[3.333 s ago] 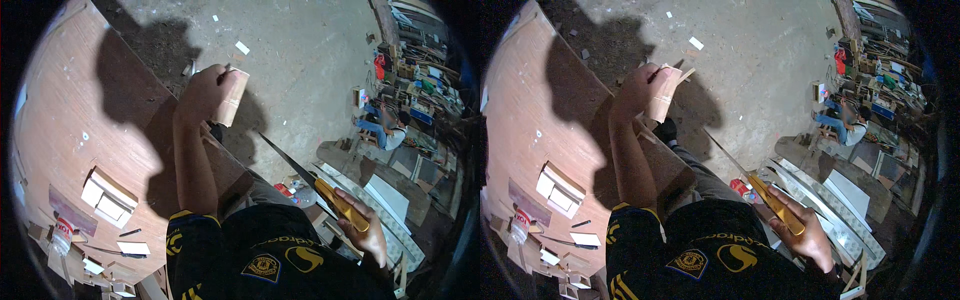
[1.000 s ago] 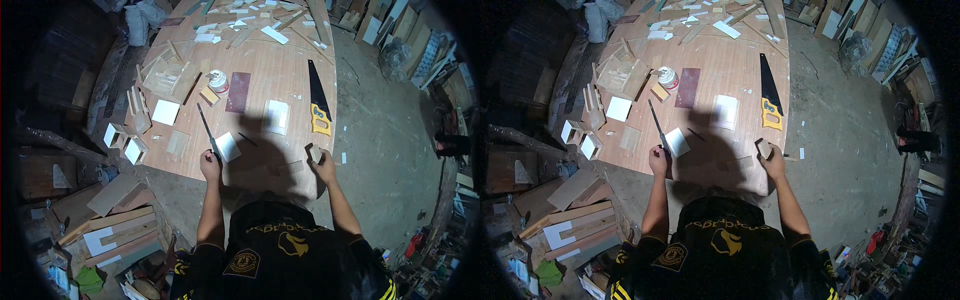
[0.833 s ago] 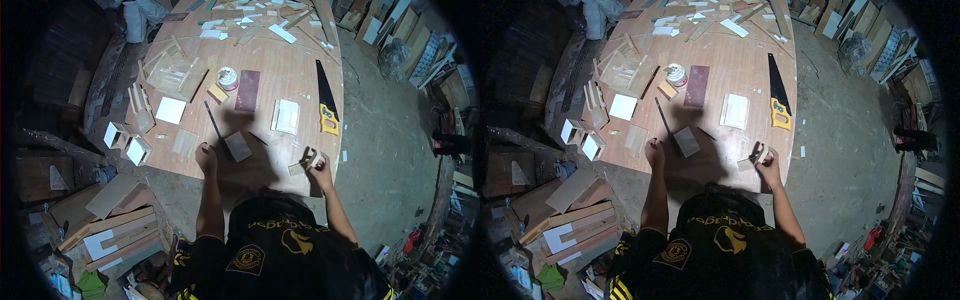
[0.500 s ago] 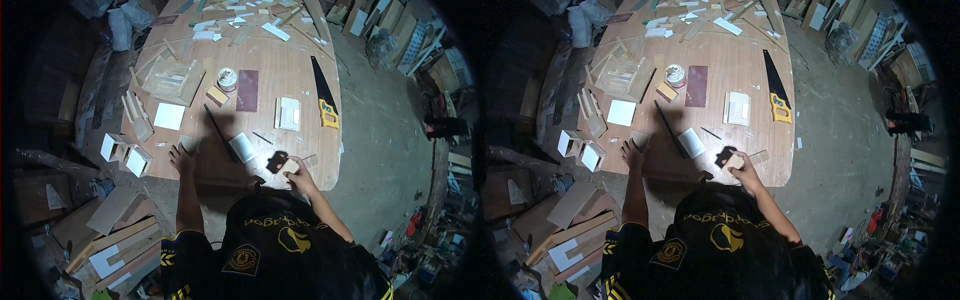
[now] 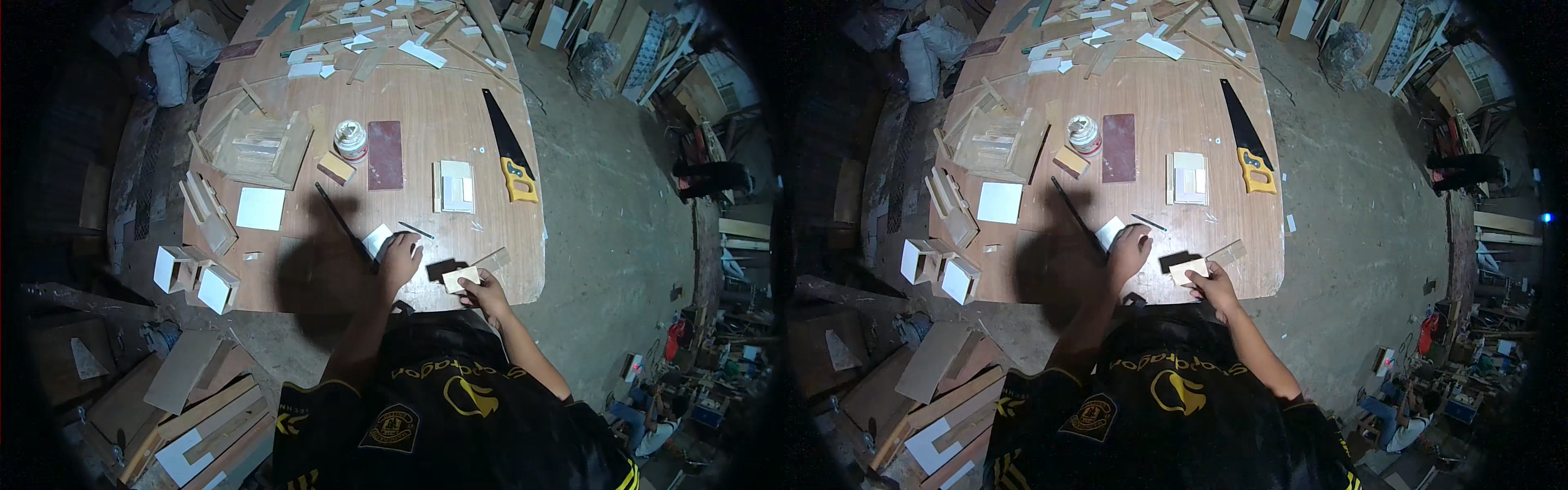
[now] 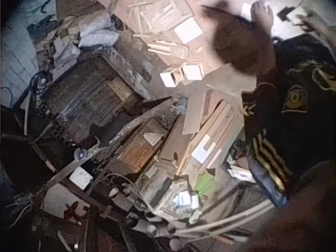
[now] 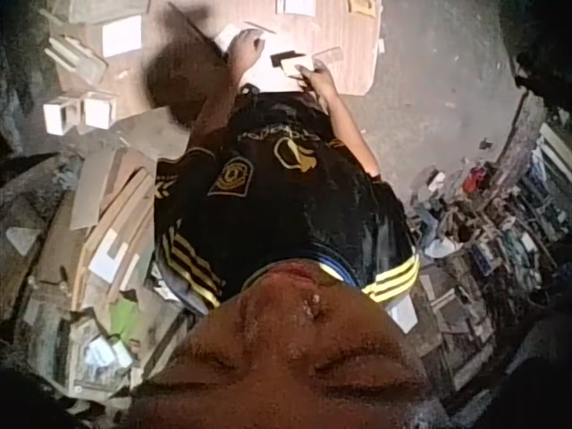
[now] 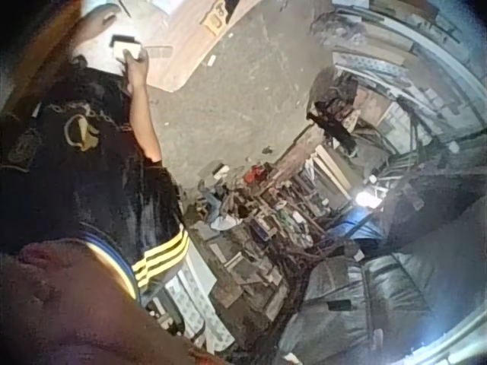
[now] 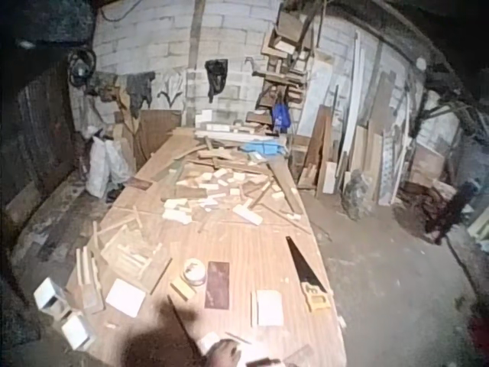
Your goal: Measure, mark, and cut small wooden pieces to assemble a small box or object.
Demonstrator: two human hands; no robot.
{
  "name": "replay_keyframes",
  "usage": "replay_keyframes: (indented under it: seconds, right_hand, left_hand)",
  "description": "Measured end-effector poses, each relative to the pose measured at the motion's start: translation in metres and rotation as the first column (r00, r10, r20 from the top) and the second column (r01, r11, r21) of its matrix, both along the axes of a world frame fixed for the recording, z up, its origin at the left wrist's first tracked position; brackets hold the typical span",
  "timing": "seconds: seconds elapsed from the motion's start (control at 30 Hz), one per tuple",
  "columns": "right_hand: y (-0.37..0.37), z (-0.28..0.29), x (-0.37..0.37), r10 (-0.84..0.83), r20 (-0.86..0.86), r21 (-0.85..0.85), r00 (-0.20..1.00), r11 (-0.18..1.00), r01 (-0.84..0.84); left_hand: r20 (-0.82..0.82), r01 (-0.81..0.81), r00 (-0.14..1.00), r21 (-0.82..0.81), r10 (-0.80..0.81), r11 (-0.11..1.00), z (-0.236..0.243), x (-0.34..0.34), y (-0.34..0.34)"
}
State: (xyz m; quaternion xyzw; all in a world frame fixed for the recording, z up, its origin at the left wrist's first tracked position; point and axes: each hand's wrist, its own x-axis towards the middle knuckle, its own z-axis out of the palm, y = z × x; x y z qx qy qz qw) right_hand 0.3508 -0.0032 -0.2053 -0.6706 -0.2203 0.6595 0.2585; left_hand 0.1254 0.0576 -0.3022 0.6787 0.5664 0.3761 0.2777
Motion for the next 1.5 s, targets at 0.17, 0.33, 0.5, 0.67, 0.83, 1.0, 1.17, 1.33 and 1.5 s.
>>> replay_keyframes:
  seconds: [0.17,0.33,0.5,0.67,0.83,1.0,1.17,1.33,1.5]
  right_hand:
    - [0.001,0.007,-0.008,-0.065,-0.089,0.033,0.994,0.997,0.068]
    - [-0.001,0.002,0.022,-0.173,-0.069,0.006,0.982,0.985,0.174]
    - [0.003,0.007,0.014,-0.071,-0.086,0.016,0.994,0.997,0.072]
    - [0.004,0.042,-0.003,-0.108,-0.342,0.087,0.934,0.986,0.146]
    - [0.007,0.079,0.013,-0.159,-0.477,0.119,0.864,0.963,0.243]
    - [0.007,0.098,0.032,-0.181,-0.515,0.204,0.838,0.923,0.325]
    - [0.016,0.116,0.029,-0.152,-0.448,0.304,0.881,0.901,0.31]
    - [0.036,0.123,0.011,0.003,-0.158,0.592,0.987,0.8,0.093]
    - [0.042,0.138,-0.012,0.116,-0.051,0.655,0.992,0.753,-0.054]
  left_hand:
    - [0.087,-0.336,0.94,0.082,0.33,0.938,-0.065,-0.073,0.003]
    - [-0.083,-0.307,0.95,-0.079,0.3,0.948,-0.041,-0.129,0.068]
    - [-0.571,-0.426,0.778,-0.17,0.264,0.888,-0.019,-0.135,0.149]
    - [-0.831,-0.419,0.55,-0.192,0.08,0.888,-0.038,-0.151,0.174]
    - [-0.75,-0.438,0.609,-0.047,0.258,0.898,-0.043,-0.146,0.164]
    - [-0.617,-0.465,0.725,-0.109,0.308,0.878,-0.033,-0.13,0.141]
    - [0.586,-0.048,0.712,-0.509,0.387,0.859,-0.013,-0.144,0.078]
    - [0.924,0.345,0.34,-0.295,0.174,0.891,0.152,-0.019,0.012]
    - [0.953,0.561,0.135,-0.299,0.271,0.772,0.17,0.009,-0.034]
